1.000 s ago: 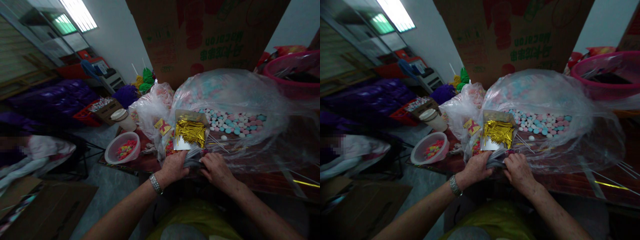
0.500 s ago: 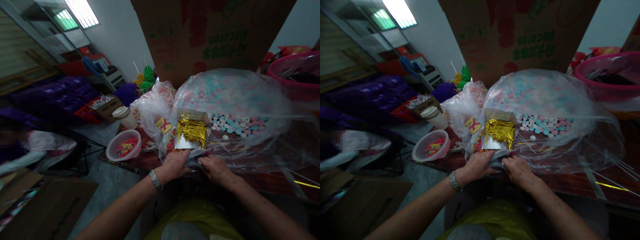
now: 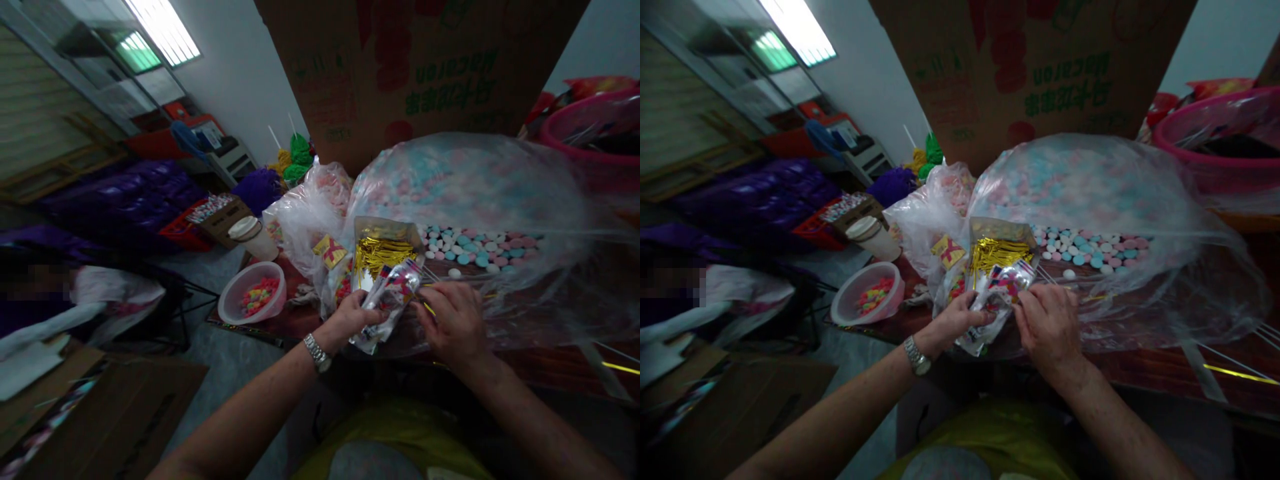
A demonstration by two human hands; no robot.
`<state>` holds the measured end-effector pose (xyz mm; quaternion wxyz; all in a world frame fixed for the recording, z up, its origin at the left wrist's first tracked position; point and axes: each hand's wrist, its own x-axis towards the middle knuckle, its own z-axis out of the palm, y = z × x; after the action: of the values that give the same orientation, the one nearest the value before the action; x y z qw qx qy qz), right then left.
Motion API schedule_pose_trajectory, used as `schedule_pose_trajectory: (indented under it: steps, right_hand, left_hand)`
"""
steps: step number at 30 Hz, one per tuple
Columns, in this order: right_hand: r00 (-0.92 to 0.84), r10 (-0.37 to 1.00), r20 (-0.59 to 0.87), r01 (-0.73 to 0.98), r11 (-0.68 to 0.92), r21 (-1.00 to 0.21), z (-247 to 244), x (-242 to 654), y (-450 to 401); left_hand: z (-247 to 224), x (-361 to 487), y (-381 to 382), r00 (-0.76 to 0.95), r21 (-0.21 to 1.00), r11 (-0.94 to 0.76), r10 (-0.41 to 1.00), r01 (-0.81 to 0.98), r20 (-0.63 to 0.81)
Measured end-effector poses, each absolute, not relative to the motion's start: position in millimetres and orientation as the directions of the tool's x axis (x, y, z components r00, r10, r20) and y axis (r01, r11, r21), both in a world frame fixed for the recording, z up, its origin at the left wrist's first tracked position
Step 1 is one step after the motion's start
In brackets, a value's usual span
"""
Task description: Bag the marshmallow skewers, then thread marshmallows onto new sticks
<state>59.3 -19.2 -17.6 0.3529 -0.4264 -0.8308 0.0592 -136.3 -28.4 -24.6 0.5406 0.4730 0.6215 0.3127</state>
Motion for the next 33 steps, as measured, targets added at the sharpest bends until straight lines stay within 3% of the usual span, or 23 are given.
schedule_pose_trajectory:
  steps: [2,5,10,13,15,16,18,21,24,29,33]
  right_hand:
    - [-0.395,0.758,0.519,0.513,0.65,-0.56,-25,50,-32]
    - [-0.425,0.783,0.453,0.402,0.612,-0.681,-38,27,-41]
    - [-0.361,0.868,0.342,0.294,0.454,-0.841,-36,10,-35]
    - [-0.584,0.804,0.117,0.118,0.226,-0.967,-25,27,-30]
    - [-0.736,0.675,-0.04,0.116,0.068,-0.991,-20,44,-25]
    - [-0.77,0.633,-0.075,0.159,0.076,-0.984,-18,52,-20]
    - [-0.768,0.639,-0.051,0.28,0.262,-0.923,-16,64,-9]
    - [-0.714,0.688,0.128,0.407,0.557,-0.724,-13,70,7]
    - [-0.662,0.701,0.264,0.404,0.631,-0.662,-13,64,13]
    - [-0.539,0.795,0.278,0.28,0.481,-0.831,-31,47,-5]
    - [-0.231,0.952,0.199,0.062,0.218,-0.974,-36,46,-1]
  left_hand:
    - [-25,-128,-30,-0.008,0.925,0.373,0.927,-0.068,-0.375]
    - [-23,-113,-33,-0.126,0.921,0.267,0.942,-0.283,-0.312]
    - [-20,-104,-38,-0.322,0.95,0.13,0.92,-0.284,-0.222]
    - [-19,-112,-41,-0.298,0.952,0.142,0.928,-0.272,-0.223]
    - [-18,-119,-42,-0.237,0.943,0.197,0.935,-0.269,-0.263]
    - [-17,-123,-42,-0.207,0.937,0.226,0.936,-0.268,-0.285]
    - [-15,-128,-43,-0.135,0.912,0.29,0.931,-0.289,-0.339]
    - [-13,-135,-45,0.036,0.833,0.434,0.892,-0.343,-0.45]
    - [-16,-138,-47,0.18,0.76,0.535,0.844,-0.37,-0.506]
    - [-25,-135,-50,0.188,0.749,0.487,0.871,-0.449,-0.453]
    - [-22,-126,-52,0.148,0.832,0.416,0.909,-0.366,-0.389]
